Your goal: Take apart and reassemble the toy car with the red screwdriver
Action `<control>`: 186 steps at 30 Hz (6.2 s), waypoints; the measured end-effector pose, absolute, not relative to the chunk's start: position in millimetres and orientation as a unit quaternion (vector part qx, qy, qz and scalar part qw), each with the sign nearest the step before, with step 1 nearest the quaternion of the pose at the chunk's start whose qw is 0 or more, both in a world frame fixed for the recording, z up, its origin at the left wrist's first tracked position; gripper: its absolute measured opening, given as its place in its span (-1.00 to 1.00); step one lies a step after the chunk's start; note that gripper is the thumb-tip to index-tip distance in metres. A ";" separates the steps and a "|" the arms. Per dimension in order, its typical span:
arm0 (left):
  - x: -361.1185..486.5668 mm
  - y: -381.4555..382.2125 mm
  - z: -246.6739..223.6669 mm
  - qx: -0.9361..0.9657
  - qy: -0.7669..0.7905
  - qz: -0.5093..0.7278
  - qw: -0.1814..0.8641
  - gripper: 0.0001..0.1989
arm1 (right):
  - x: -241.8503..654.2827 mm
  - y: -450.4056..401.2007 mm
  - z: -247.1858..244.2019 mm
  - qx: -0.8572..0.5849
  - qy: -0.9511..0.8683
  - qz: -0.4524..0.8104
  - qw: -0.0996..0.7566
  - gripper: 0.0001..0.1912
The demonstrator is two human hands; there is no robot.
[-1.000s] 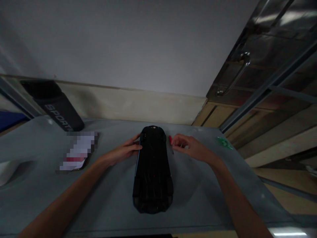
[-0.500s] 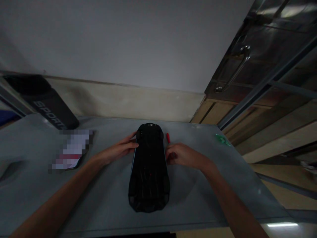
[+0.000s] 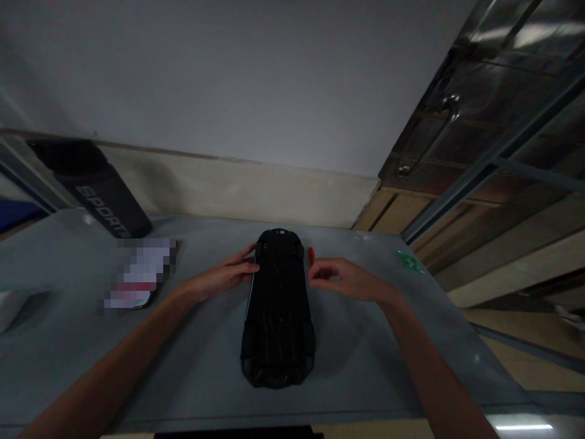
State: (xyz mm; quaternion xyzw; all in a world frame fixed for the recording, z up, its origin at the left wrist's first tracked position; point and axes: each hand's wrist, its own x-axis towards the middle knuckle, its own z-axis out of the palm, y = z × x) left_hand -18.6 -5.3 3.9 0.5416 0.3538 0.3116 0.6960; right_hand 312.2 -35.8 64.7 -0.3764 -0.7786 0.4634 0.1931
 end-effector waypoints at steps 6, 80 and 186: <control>-16.6 -6.8 10.0 0.499 0.383 0.306 0.715 0.01 | 302.9 -35.8 65.5 -0.350 -0.772 0.489 0.206 -0.70; -10.9 -11.1 12.4 0.459 0.326 0.333 0.757 -0.03 | 209.5 -74.0 84.3 -0.392 -0.897 0.073 0.190 -0.87; -17.8 -14.6 22.2 0.532 0.312 0.295 0.729 0.04 | 267.9 -61.2 67.4 -0.419 -0.814 0.052 0.399 -0.80</control>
